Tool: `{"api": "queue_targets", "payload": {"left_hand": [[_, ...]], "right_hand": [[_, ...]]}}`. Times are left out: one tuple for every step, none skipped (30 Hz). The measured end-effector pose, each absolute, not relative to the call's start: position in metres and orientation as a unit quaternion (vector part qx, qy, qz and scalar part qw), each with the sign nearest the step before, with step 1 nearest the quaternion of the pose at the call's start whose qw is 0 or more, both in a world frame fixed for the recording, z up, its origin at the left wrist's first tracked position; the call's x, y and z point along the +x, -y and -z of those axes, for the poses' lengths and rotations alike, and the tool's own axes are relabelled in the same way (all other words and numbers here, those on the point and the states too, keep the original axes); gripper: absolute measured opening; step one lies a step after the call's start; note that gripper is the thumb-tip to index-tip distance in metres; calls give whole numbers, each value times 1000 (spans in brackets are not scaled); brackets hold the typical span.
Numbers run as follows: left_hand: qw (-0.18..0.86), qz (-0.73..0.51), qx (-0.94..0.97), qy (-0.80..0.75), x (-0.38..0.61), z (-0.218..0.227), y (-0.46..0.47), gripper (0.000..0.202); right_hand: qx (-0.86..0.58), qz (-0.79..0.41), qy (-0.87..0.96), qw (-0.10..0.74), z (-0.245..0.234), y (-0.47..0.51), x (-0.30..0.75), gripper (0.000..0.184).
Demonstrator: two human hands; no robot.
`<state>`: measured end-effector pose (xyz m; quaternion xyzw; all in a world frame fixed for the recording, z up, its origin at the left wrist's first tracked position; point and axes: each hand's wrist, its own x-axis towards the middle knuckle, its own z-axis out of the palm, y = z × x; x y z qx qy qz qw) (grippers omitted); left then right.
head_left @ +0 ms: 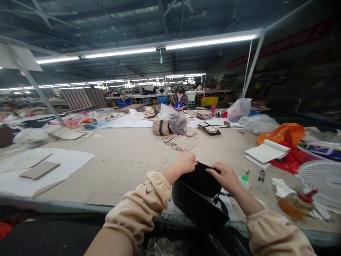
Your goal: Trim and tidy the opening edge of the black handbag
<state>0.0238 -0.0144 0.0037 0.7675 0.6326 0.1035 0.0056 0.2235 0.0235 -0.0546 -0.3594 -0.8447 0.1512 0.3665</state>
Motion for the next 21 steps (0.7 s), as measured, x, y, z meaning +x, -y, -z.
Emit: {"api": "queue_targets", "payload": {"left_hand": [[8, -104, 766, -634, 23, -4, 14, 23], [9, -104, 765, -635, 22, -4, 13, 24], [11, -105, 765, -636, 22, -4, 12, 24], [12, -105, 765, -636, 22, -4, 11, 24], [14, -106, 765, -635, 21, -4, 10, 23], [16, -107, 766, -634, 21, -4, 9, 22], [19, -107, 767, -632, 21, -4, 8, 22], [21, -108, 768, -631, 21, -4, 8, 22], [22, -109, 769, -630, 21, -5, 7, 22], [23, -110, 769, -629, 21, -5, 7, 22], [23, -111, 770, -628, 21, -5, 7, 22], [23, -112, 770, -627, 21, -5, 8, 23], [23, -112, 771, -627, 21, -5, 8, 23], [23, -113, 771, -626, 21, -5, 8, 24], [22, -113, 771, -626, 21, -5, 8, 23], [22, -113, 771, -626, 20, -4, 8, 23], [20, -114, 771, -627, 20, -3, 8, 23], [19, -115, 770, -627, 20, -3, 7, 23], [17, -117, 770, -627, 20, -2, 7, 23], [16, -118, 770, -627, 20, 0, 7, 22], [14, -120, 770, -627, 20, 1, 6, 22]], "right_hand": [[-362, -156, 848, 353, 53, -23, 225, 30], [-364, -160, 852, 339, 51, -23, 226, 29], [-365, -164, 856, 328, 49, -23, 227, 30], [-368, -169, 856, 321, 47, -23, 228, 31], [-374, -174, 853, 320, 46, -24, 229, 33], [-381, -178, 848, 322, 45, -25, 229, 34], [-389, -181, 843, 325, 45, -25, 228, 34], [-397, -181, 838, 327, 45, -27, 227, 34], [-403, -179, 836, 328, 45, -28, 225, 33], [-407, -175, 835, 326, 45, -30, 222, 33], [-408, -170, 837, 323, 45, -31, 219, 32], [-407, -164, 841, 316, 44, -33, 216, 31], [-406, -159, 846, 307, 42, -34, 213, 30], [-403, -155, 852, 296, 41, -35, 210, 28], [-399, -151, 859, 285, 39, -36, 207, 27], [-392, -145, 866, 275, 37, -37, 204, 26], [-384, -139, 873, 268, 36, -37, 203, 26], [-376, -131, 878, 267, 35, -36, 202, 27], [-369, -120, 881, 269, 35, -36, 201, 28], [-365, -108, 883, 275, 36, -34, 200, 29], [-365, -94, 883, 281, 37, -33, 200, 30]]}}
